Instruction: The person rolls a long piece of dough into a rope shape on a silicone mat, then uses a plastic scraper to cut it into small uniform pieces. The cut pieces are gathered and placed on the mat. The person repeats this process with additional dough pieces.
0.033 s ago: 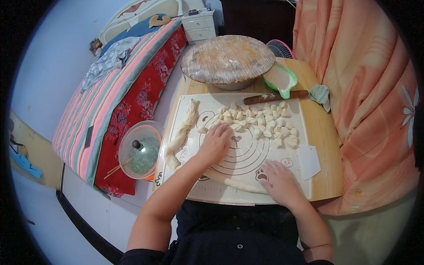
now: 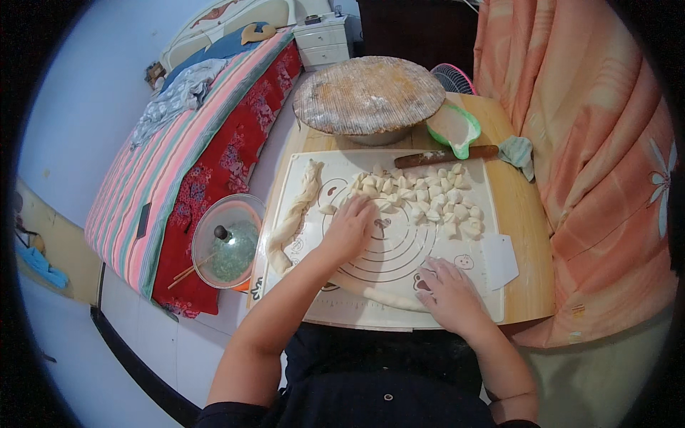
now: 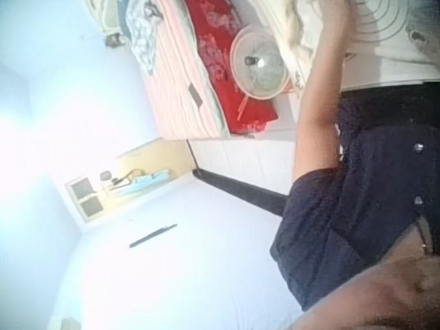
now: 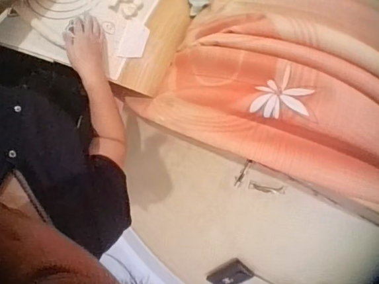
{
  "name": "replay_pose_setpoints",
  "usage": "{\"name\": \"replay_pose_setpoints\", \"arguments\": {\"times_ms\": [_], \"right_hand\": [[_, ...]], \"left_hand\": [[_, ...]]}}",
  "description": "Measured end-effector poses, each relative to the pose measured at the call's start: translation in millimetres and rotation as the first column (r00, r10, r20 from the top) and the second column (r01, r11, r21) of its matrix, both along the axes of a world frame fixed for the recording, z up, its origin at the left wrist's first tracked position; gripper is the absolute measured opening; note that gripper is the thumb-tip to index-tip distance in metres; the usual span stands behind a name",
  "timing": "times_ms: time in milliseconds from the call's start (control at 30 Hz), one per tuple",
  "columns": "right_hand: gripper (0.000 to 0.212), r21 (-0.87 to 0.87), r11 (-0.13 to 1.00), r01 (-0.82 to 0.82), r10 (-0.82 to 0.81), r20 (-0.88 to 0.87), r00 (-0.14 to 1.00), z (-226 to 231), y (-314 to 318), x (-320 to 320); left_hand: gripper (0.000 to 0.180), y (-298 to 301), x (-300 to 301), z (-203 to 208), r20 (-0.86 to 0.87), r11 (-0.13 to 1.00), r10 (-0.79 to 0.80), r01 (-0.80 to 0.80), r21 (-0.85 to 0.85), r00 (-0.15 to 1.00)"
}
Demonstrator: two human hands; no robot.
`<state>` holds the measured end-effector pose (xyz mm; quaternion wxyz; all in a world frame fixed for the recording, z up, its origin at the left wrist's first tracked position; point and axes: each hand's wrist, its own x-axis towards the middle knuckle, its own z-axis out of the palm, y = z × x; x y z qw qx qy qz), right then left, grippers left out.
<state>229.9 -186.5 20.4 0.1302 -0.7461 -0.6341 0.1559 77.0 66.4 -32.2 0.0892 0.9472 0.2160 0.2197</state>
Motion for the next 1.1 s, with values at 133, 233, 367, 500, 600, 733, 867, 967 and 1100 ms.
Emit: {"name": "replay_pose_setpoints", "arguments": {"times_ms": [133,233,367,500,600,733,867,967,1100], "right_hand": [[0.053,-0.012,0.998,0.063,-0.061,0.093,0.994,6,-14,-10],[0.054,0.036,0.997,0.065,-0.07,0.166,0.984,-11,-29,-24],[0.053,0.191,0.968,0.164,-0.201,0.193,0.96,-33,0,-13],[0.052,0.282,0.925,0.254,-0.32,0.219,0.922,-30,46,3],[0.055,0.136,0.969,0.206,-0.221,0.103,0.97,-13,31,-13],[0.063,0.004,0.998,0.056,-0.056,0.086,0.995,0,-59,-53],[0.06,0.141,0.982,0.127,-0.159,0.242,0.957,-23,5,-19],[0.059,0.121,0.95,0.288,-0.306,0.178,0.935,17,39,-7],[0.06,0.25,0.895,0.37,-0.419,0.189,0.888,27,54,26]], "left_hand": [[0.048,-40,7,24,0.078,0.98,0.011,0.004,-0.197,0.997],[0.058,-132,-18,38,0.059,0.883,-0.234,0.237,-0.405,0.971],[0.066,-155,-10,11,-0.112,0.987,-0.146,0.137,-0.087,0.983],[0.068,-115,31,8,-0.176,0.998,0.058,-0.052,0.034,0.983],[0.068,-121,12,2,-0.217,0.998,-0.038,0.025,-0.063,0.976],[0.071,-176,-58,33,-0.245,0.951,-0.28,0.233,-0.201,0.928],[0.067,-132,5,30,-0.215,0.995,-0.063,0.045,-0.088,0.975],[0.067,-84,24,-7,-0.161,0.989,0.127,-0.114,0.091,0.979],[0.066,-55,6,28,-0.097,0.979,0.205,-0.205,0.01,0.974]]}}
